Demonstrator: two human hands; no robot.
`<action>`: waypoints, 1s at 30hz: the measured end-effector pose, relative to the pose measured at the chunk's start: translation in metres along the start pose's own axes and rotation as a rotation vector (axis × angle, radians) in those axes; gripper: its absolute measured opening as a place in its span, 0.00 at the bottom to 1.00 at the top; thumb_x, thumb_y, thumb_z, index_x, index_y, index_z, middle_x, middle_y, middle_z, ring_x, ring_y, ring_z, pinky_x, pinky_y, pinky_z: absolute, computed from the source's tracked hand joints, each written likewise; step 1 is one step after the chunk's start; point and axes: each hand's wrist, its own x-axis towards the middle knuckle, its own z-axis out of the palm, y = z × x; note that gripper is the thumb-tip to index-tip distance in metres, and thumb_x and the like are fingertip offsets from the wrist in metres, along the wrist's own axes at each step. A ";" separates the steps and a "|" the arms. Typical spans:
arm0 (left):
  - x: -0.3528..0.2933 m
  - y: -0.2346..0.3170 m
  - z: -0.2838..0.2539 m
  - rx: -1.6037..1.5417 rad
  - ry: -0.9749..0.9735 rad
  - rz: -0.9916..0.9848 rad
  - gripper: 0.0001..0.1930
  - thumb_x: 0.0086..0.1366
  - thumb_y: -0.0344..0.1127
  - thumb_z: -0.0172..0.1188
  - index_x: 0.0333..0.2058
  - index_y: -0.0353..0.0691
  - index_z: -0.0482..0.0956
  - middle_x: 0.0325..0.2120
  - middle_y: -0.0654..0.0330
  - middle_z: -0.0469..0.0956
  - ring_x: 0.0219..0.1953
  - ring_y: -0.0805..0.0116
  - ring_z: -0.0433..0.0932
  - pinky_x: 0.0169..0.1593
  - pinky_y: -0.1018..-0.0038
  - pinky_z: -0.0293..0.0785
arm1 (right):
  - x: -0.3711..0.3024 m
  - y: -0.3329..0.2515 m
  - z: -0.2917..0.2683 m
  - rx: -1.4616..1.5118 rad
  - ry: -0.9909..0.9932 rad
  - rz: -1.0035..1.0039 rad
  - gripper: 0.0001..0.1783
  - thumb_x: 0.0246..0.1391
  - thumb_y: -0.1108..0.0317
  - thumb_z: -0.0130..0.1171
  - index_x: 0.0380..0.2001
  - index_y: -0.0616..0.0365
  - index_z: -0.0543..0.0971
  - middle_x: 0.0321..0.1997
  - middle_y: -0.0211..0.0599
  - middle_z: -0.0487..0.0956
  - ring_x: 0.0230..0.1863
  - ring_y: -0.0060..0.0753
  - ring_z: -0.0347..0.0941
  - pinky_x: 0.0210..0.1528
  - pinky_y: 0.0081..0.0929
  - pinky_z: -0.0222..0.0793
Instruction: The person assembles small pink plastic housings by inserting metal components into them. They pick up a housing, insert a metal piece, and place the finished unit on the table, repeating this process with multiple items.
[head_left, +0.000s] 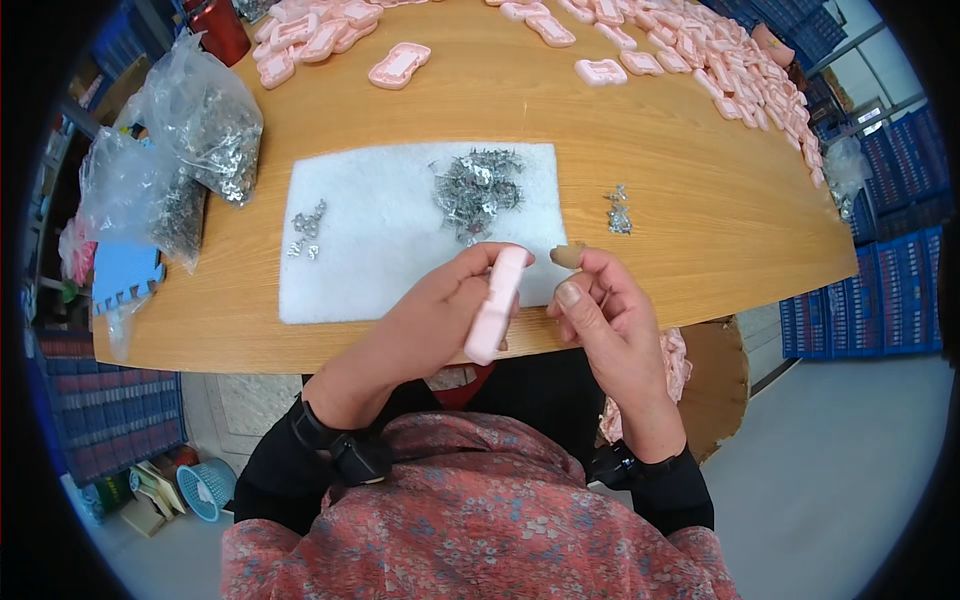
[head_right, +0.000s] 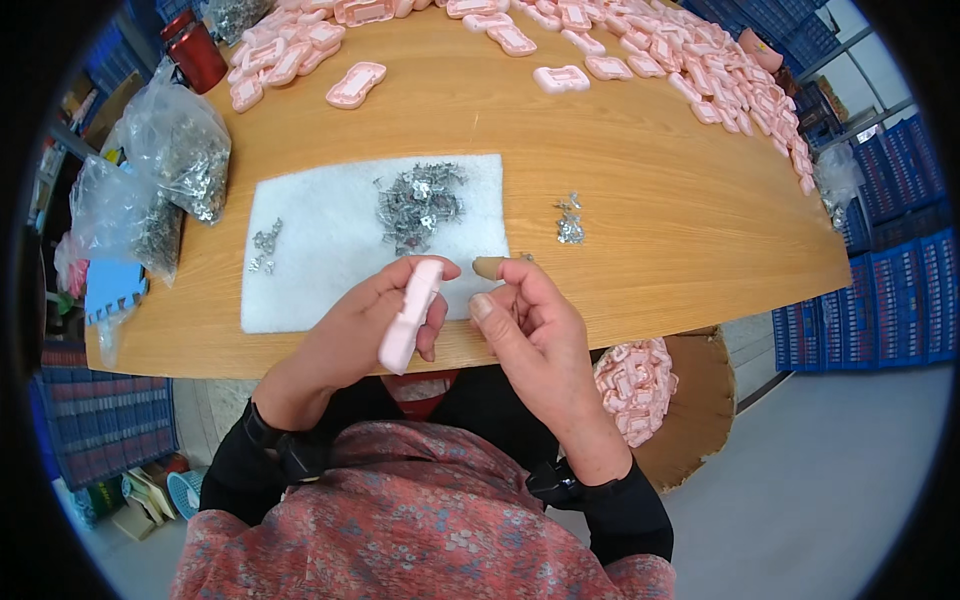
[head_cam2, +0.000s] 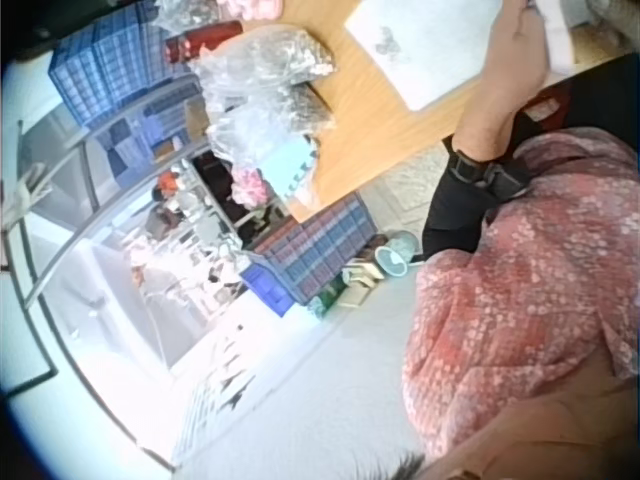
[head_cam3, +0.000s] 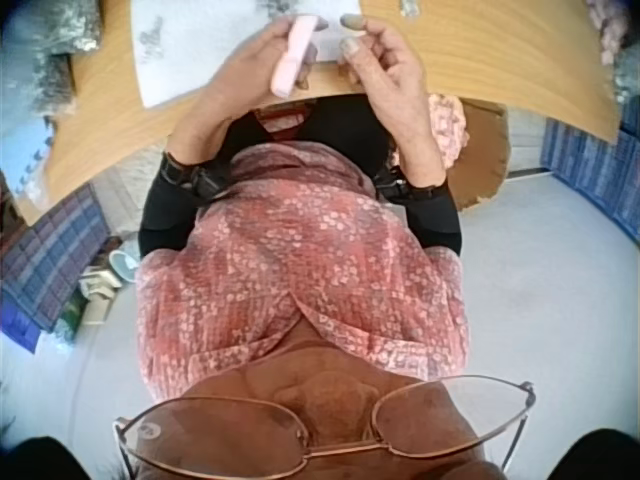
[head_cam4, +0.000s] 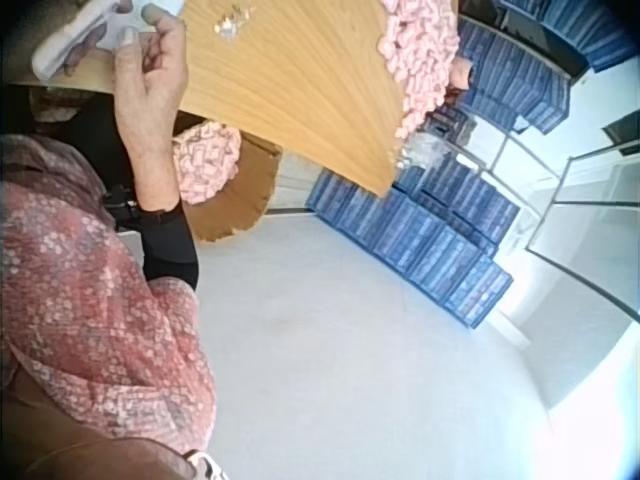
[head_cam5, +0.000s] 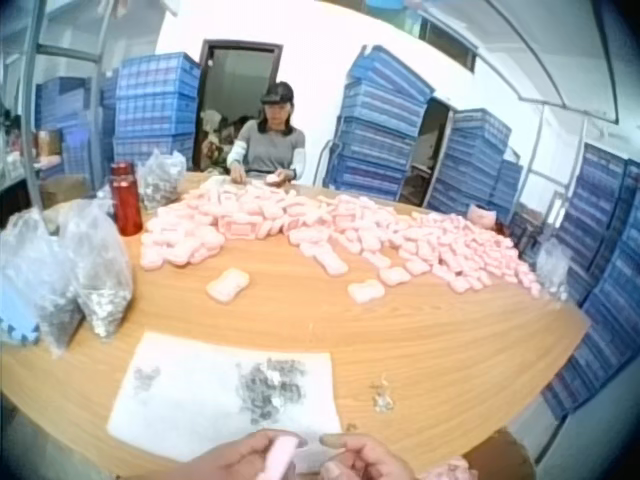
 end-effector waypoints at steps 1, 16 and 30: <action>-0.001 0.000 -0.003 -0.146 -0.032 -0.024 0.18 0.74 0.37 0.41 0.57 0.37 0.69 0.32 0.60 0.74 0.29 0.68 0.75 0.36 0.75 0.74 | 0.001 0.002 -0.003 -0.023 -0.008 -0.010 0.15 0.63 0.72 0.58 0.51 0.64 0.74 0.31 0.22 0.75 0.32 0.10 0.68 0.36 0.12 0.65; -0.003 0.003 -0.006 -0.561 -0.138 -0.090 0.23 0.73 0.45 0.52 0.59 0.37 0.66 0.31 0.61 0.73 0.30 0.70 0.73 0.37 0.72 0.72 | 0.001 0.009 0.016 -0.381 -0.058 -0.325 0.21 0.51 0.81 0.59 0.50 0.60 0.79 0.32 0.38 0.79 0.32 0.28 0.77 0.36 0.23 0.73; 0.001 0.005 0.011 -0.232 0.101 0.018 0.21 0.74 0.40 0.47 0.60 0.37 0.66 0.38 0.62 0.74 0.36 0.76 0.73 0.39 0.78 0.72 | -0.002 0.006 0.022 -0.686 -0.048 -0.746 0.20 0.42 0.67 0.72 0.38 0.60 0.77 0.30 0.38 0.75 0.28 0.42 0.75 0.28 0.32 0.72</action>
